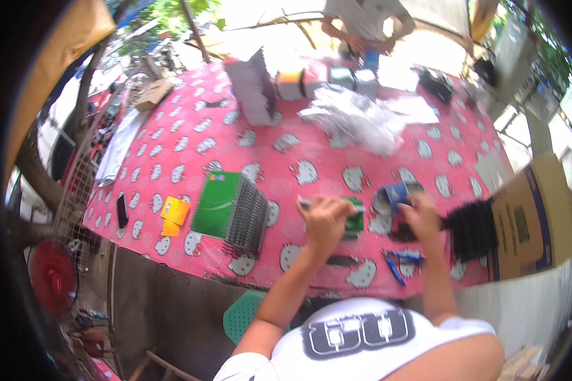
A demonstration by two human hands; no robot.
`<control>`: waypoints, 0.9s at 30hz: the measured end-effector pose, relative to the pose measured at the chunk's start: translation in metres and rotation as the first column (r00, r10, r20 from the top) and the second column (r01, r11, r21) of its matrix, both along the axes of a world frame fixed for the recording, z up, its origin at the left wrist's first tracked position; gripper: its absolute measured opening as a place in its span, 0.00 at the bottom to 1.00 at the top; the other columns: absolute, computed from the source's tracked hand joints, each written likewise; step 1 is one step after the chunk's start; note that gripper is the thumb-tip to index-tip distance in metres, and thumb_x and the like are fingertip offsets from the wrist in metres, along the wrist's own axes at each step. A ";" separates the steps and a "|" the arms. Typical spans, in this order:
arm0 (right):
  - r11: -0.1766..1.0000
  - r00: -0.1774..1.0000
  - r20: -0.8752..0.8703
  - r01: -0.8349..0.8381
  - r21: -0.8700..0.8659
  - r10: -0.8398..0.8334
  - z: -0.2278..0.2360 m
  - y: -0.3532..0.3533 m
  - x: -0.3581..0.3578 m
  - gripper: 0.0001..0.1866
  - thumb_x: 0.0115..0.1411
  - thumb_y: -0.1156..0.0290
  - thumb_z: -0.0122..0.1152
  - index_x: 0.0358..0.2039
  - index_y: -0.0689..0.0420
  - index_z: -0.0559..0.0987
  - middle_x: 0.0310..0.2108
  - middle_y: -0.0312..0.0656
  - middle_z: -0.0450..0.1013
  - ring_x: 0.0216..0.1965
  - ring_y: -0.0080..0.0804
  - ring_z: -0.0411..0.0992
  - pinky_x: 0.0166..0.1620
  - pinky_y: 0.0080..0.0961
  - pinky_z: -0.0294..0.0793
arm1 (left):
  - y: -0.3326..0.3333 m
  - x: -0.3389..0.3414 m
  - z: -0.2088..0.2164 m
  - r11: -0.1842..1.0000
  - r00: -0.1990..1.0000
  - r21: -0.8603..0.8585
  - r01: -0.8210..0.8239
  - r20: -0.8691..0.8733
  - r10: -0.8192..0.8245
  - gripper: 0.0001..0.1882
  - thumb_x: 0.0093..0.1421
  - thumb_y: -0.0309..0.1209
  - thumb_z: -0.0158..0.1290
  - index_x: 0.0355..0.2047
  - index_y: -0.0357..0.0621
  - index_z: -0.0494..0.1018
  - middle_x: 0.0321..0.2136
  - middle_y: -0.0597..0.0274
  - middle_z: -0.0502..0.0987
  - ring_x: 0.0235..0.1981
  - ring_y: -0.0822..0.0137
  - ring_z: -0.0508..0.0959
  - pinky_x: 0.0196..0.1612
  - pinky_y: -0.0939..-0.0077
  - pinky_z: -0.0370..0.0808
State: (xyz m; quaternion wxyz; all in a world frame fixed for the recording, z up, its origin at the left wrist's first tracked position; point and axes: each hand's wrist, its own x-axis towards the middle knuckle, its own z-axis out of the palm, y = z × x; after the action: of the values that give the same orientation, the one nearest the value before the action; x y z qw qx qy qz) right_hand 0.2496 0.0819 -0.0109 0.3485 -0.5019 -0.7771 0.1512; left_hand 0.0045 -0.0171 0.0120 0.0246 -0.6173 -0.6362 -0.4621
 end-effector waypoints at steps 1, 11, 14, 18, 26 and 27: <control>0.990 0.983 0.117 0.138 0.032 -0.141 -0.013 0.012 0.040 0.15 0.49 0.65 0.67 0.34 0.60 0.78 0.35 0.51 0.74 0.38 0.52 0.72 0.41 0.43 0.70 | -0.002 0.002 -0.001 1.000 0.999 -0.008 -0.020 -0.032 0.019 0.05 0.48 0.36 0.63 0.24 0.56 0.77 0.26 0.75 0.78 0.38 0.67 0.74 0.56 0.50 0.50; 0.839 0.745 0.459 0.544 -0.001 -0.483 -0.093 0.028 0.170 0.09 0.45 0.81 0.56 0.30 0.63 0.70 0.28 0.60 0.73 0.35 0.63 0.72 0.40 0.51 0.70 | 0.007 0.014 -0.011 0.997 0.999 0.078 -0.021 0.040 0.018 0.05 0.53 0.41 0.60 0.28 0.60 0.78 0.28 0.81 0.76 0.39 0.74 0.73 0.58 0.40 0.47; 0.829 0.753 0.436 0.558 -0.028 -0.492 -0.091 0.036 0.153 0.09 0.42 0.82 0.55 0.27 0.63 0.69 0.26 0.58 0.72 0.34 0.62 0.71 0.40 0.49 0.69 | 0.008 0.008 -0.013 0.998 0.999 0.063 -0.009 0.047 0.006 0.05 0.52 0.40 0.60 0.28 0.60 0.78 0.28 0.81 0.76 0.39 0.74 0.73 0.57 0.40 0.48; 0.890 0.810 0.421 0.455 -0.014 -0.407 -0.088 0.057 0.174 0.12 0.41 0.80 0.56 0.30 0.63 0.69 0.28 0.60 0.73 0.34 0.62 0.70 0.39 0.49 0.68 | 0.012 0.011 -0.016 0.996 0.997 0.081 -0.039 0.069 0.034 0.05 0.51 0.40 0.61 0.27 0.59 0.77 0.28 0.81 0.75 0.40 0.74 0.72 0.57 0.41 0.48; 0.994 0.992 0.116 -0.037 -0.105 0.049 -0.043 0.030 0.053 0.12 0.49 0.74 0.61 0.35 0.63 0.74 0.30 0.51 0.73 0.30 0.46 0.71 0.34 0.37 0.69 | 0.007 0.015 -0.023 0.997 0.994 0.065 -0.052 0.102 0.045 0.06 0.48 0.40 0.61 0.25 0.57 0.76 0.27 0.75 0.73 0.43 0.68 0.71 0.58 0.33 0.47; 0.975 0.989 0.050 -0.126 -0.182 0.137 -0.022 0.011 0.021 0.13 0.50 0.73 0.61 0.37 0.63 0.74 0.30 0.50 0.73 0.30 0.44 0.70 0.34 0.36 0.69 | 0.004 0.016 -0.022 0.995 0.993 0.083 -0.048 0.114 0.038 0.07 0.48 0.39 0.61 0.25 0.57 0.76 0.27 0.75 0.73 0.43 0.68 0.71 0.58 0.33 0.47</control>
State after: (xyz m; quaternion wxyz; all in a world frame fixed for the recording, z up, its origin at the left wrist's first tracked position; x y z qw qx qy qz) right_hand 0.2701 0.0927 -0.0330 0.2668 -0.4829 -0.8025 0.2273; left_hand 0.0204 -0.0135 -0.0095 0.0252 -0.5747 -0.6293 -0.5225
